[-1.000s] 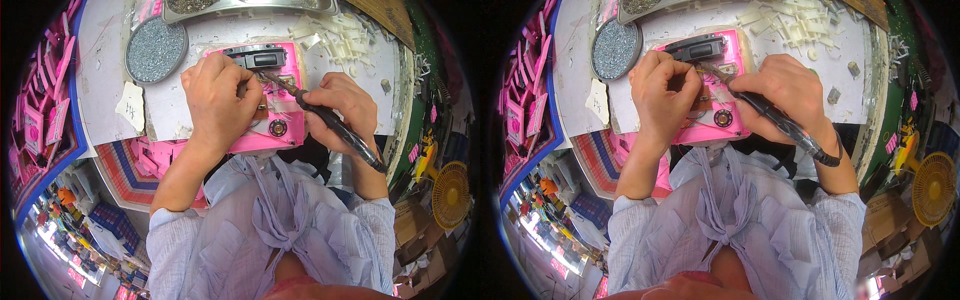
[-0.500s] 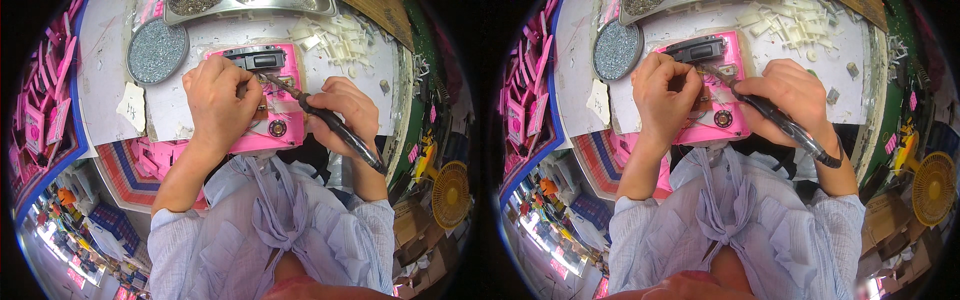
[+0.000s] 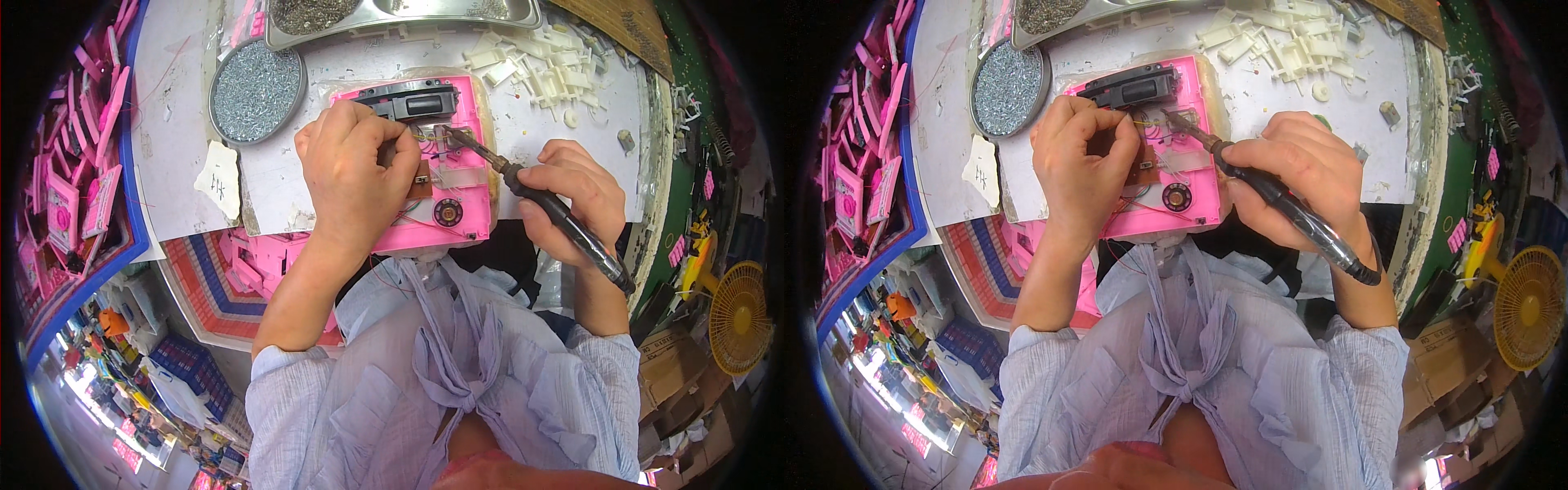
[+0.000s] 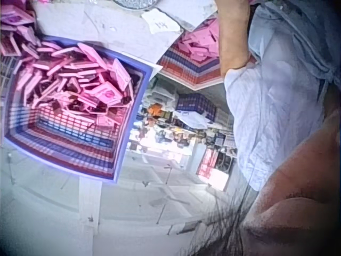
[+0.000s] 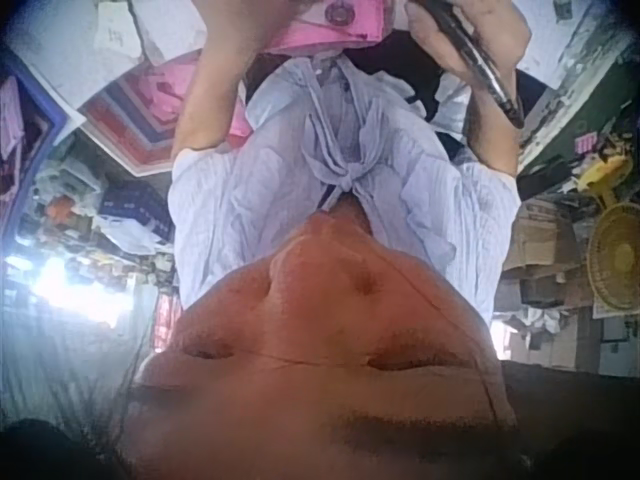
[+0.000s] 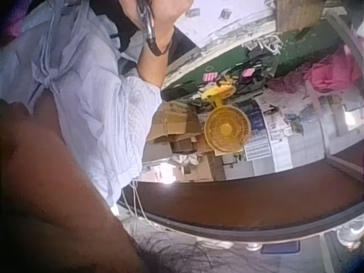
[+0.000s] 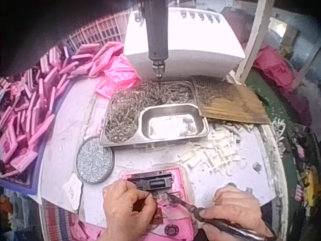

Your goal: The recorder is assembling and soldering components inside a pink plastic toy casing.

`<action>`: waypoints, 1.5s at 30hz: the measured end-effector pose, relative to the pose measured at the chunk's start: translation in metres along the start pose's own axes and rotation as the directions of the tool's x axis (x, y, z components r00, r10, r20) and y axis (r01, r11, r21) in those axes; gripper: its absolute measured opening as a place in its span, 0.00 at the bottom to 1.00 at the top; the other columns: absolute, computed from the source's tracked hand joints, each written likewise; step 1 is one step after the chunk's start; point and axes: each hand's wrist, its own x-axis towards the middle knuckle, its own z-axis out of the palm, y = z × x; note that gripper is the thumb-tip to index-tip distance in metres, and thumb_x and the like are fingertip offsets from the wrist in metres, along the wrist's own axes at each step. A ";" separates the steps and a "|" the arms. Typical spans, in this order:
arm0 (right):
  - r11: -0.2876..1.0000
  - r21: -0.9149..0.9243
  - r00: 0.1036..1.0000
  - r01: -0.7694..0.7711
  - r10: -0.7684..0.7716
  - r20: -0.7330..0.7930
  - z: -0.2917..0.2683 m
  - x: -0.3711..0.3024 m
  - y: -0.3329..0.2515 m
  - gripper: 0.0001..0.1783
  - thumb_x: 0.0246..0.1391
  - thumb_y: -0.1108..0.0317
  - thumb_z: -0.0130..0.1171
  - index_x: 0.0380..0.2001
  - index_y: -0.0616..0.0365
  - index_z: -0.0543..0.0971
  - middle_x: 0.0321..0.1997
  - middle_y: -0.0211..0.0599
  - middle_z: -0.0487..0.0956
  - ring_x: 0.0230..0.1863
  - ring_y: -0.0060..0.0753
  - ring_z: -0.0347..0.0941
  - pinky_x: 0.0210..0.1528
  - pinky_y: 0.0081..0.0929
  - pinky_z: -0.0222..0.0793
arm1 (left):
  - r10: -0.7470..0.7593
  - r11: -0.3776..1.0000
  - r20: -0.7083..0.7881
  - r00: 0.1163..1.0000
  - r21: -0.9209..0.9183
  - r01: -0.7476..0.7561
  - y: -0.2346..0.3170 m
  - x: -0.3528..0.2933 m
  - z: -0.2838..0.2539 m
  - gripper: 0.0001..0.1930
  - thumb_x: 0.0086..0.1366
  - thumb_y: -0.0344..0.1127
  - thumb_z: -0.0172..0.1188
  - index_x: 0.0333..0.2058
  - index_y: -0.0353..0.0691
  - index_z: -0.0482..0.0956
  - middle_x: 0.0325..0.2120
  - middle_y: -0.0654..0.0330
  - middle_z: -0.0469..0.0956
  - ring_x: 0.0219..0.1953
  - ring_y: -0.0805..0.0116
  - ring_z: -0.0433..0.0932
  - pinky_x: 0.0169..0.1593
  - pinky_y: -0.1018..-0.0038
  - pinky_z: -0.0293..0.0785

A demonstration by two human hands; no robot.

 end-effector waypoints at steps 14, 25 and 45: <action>1.000 0.016 1.000 -0.006 0.006 -0.002 -0.006 -0.006 0.002 0.20 0.39 0.80 0.69 0.41 0.64 0.81 0.26 0.39 0.80 0.23 0.40 0.74 0.30 0.33 0.71 | -0.041 0.999 -0.005 0.999 0.030 0.041 0.007 -0.003 -0.001 0.07 0.48 0.28 0.72 0.25 0.44 0.82 0.26 0.66 0.74 0.31 0.66 0.75 0.41 0.65 0.60; 1.000 0.004 1.000 0.005 -0.005 -0.023 -0.016 -0.008 -0.002 0.20 0.39 0.81 0.68 0.40 0.65 0.81 0.25 0.40 0.79 0.22 0.41 0.73 0.29 0.33 0.70 | 0.084 0.996 0.003 0.996 0.038 -0.084 0.021 -0.014 -0.022 0.14 0.49 0.30 0.73 0.37 0.42 0.84 0.33 0.63 0.77 0.36 0.62 0.76 0.45 0.65 0.65; 0.940 0.112 0.944 -0.321 0.327 -0.042 0.044 0.015 -0.008 0.33 0.47 0.81 0.70 0.59 0.58 0.78 0.42 0.41 0.82 0.44 0.35 0.80 0.49 0.29 0.73 | -0.184 0.727 0.544 0.819 -0.485 0.485 0.011 0.002 -0.009 0.05 0.60 0.24 0.68 0.35 0.34 0.85 0.19 0.64 0.77 0.19 0.81 0.66 0.24 0.78 0.64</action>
